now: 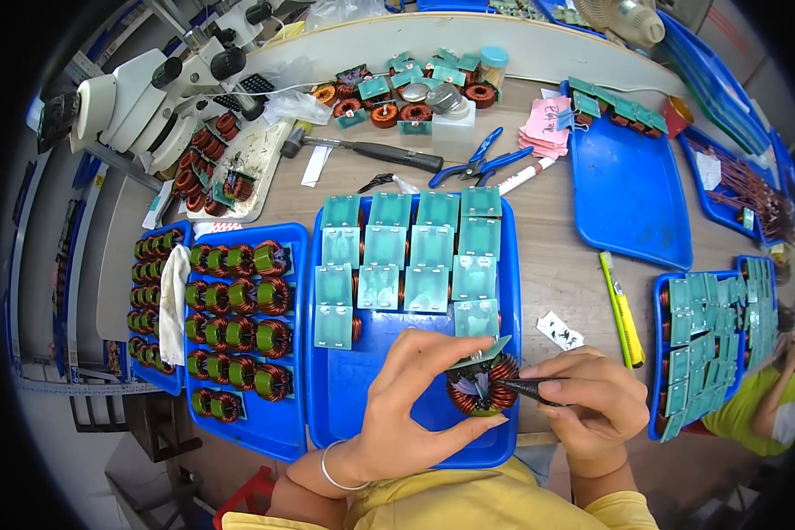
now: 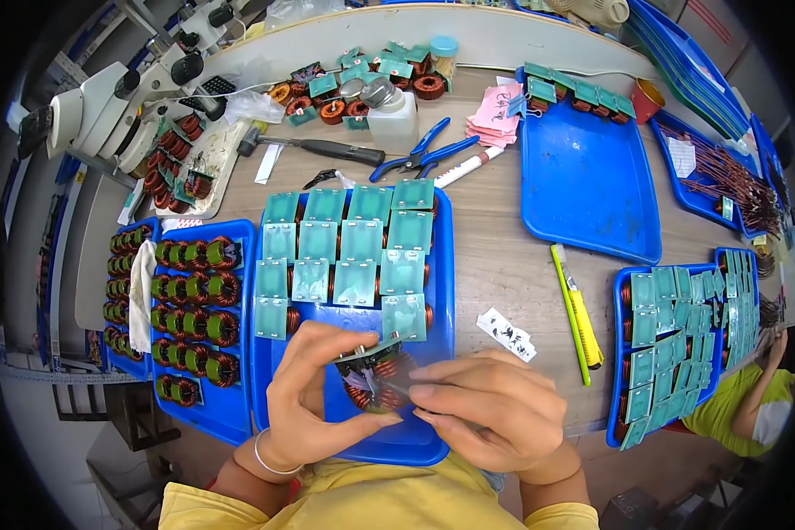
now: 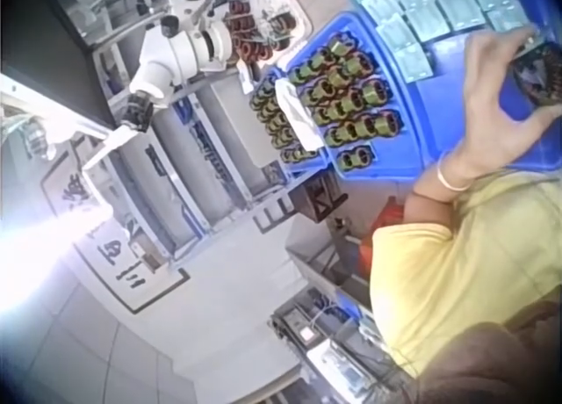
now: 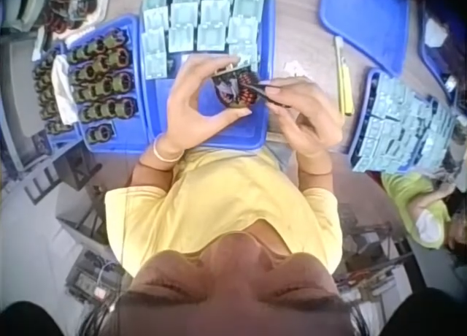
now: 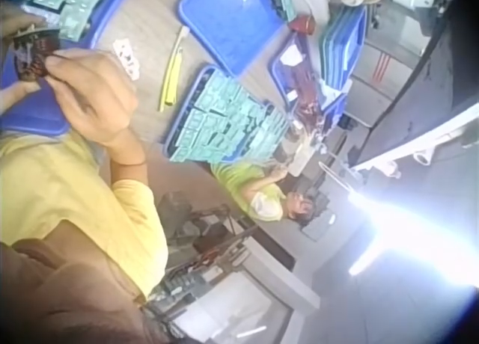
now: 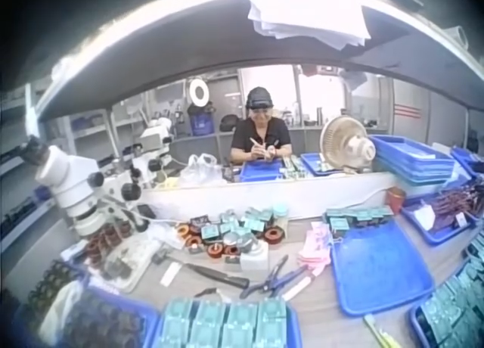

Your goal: The recorder is assembling and inspecting toroidal inductors at an electronics workbench.

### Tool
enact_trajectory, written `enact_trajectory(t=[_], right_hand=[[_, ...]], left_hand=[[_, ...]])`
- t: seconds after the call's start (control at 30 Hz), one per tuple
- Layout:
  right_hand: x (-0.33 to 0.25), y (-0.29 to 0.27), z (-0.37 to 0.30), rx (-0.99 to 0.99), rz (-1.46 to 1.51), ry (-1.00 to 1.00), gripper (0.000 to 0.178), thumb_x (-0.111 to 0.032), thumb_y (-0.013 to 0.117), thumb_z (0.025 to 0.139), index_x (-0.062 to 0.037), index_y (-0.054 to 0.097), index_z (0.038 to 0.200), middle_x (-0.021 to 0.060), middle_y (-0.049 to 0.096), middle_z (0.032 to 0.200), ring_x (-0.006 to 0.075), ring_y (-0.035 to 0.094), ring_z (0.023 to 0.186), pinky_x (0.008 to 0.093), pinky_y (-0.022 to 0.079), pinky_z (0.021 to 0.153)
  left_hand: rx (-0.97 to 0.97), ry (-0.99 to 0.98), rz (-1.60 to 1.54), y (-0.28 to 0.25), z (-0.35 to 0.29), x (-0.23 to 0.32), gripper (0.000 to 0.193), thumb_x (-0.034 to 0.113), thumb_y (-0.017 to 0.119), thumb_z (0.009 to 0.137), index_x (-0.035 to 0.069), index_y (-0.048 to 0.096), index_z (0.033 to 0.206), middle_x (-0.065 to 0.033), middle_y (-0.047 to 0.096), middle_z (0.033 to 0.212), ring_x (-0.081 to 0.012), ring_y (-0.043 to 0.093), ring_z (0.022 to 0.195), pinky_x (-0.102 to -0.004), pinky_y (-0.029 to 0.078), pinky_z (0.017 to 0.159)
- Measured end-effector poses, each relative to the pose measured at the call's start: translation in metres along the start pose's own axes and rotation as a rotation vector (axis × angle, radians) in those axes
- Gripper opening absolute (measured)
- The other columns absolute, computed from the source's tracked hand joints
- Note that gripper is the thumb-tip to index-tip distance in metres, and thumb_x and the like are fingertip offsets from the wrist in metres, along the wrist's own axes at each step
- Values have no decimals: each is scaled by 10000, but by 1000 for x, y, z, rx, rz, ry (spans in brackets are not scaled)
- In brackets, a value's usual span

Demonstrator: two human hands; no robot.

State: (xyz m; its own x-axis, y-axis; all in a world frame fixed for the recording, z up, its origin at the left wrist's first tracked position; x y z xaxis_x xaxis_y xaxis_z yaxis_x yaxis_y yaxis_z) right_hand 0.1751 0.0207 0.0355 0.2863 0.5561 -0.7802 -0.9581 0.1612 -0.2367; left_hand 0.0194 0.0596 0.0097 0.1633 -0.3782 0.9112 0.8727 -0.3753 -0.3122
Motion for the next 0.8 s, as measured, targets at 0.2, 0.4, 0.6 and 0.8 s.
enact_trajectory(t=[0.2,0.4,0.6,0.8], right_hand=[[1,-15,-8,137,40,51,202,41,707,660,23,645,852,112,640,747,265,665,705,321,517,602],[3,-17,-5,227,-49,64,183,-173,696,764,-35,575,763,51,527,592,202,576,534,296,459,536],[0,-10,-3,72,18,17,227,46,715,623,9,651,838,100,653,747,226,651,659,296,494,583],[0,-7,-1,51,-25,-2,211,32,723,629,9,652,827,98,654,741,212,646,643,290,495,574]], left_hand=[[14,23,46,0,0,5,624,73,834,551,-30,568,1106,-110,524,1009,-193,512,915,-277,430,784],[61,61,40,-1,-1,8,534,68,801,604,26,587,1091,-117,587,1068,-238,542,924,-311,434,783],[66,87,59,0,-1,8,533,52,794,597,24,590,1088,-115,585,1068,-243,546,942,-313,435,799],[57,93,60,0,1,8,529,44,789,592,23,595,1083,-117,581,1074,-250,546,967,-326,440,823]])
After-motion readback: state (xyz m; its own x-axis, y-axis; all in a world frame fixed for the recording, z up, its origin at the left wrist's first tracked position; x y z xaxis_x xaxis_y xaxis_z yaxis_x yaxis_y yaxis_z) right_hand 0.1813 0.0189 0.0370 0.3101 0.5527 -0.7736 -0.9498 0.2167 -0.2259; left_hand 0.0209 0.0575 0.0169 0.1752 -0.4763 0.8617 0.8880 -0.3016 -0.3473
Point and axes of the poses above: each hand's wrist, its own z-axis towards the middle knuckle, its own y-axis out of the palm, x = y × z, the point moved 7 cm from there along z, towards the middle knuckle
